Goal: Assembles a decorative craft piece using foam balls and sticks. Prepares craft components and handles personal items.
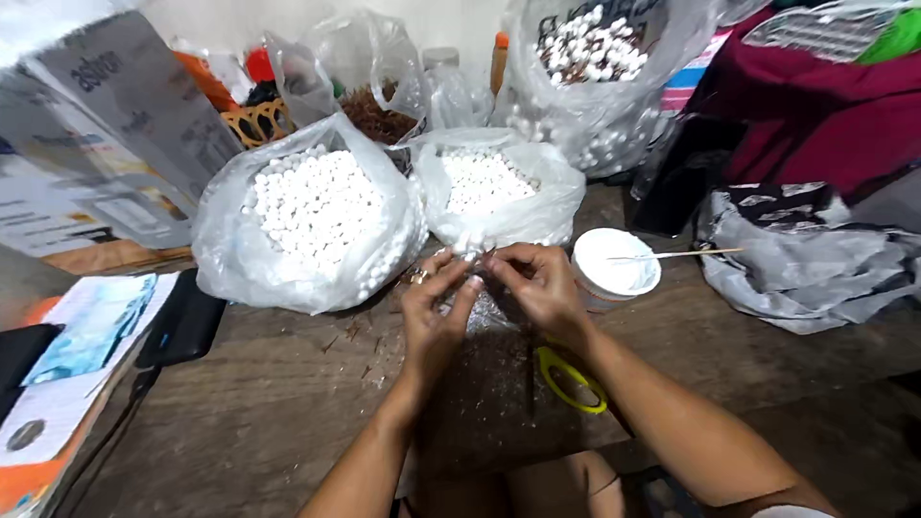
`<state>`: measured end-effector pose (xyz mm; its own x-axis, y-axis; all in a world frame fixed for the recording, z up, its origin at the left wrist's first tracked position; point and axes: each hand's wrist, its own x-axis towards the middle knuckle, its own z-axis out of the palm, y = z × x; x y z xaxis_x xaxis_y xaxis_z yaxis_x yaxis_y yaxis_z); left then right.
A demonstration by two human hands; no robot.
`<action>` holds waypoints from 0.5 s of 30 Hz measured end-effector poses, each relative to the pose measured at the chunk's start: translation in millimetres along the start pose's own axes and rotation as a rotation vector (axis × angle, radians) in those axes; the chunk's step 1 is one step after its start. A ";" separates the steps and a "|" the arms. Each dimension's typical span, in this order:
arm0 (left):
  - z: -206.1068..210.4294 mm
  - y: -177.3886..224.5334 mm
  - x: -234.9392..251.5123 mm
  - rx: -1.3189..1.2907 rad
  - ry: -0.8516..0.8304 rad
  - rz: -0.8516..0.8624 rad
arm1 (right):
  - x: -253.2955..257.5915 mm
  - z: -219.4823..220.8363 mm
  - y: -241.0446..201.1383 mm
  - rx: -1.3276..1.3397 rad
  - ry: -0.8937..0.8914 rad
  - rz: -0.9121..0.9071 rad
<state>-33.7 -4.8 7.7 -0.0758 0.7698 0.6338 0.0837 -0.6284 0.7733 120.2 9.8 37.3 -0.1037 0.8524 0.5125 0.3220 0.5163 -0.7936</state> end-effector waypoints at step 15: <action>-1.1 -15.0 1.2 0.362 -0.016 0.178 | 201.0 -177.1 -53.5 -0.662 0.314 -0.105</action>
<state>-36.2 5.4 -3.1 -0.0129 0.6557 0.7549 0.4387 -0.6747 0.5935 248.8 139.0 240.9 0.0765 0.6861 0.7235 0.8360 0.3513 -0.4216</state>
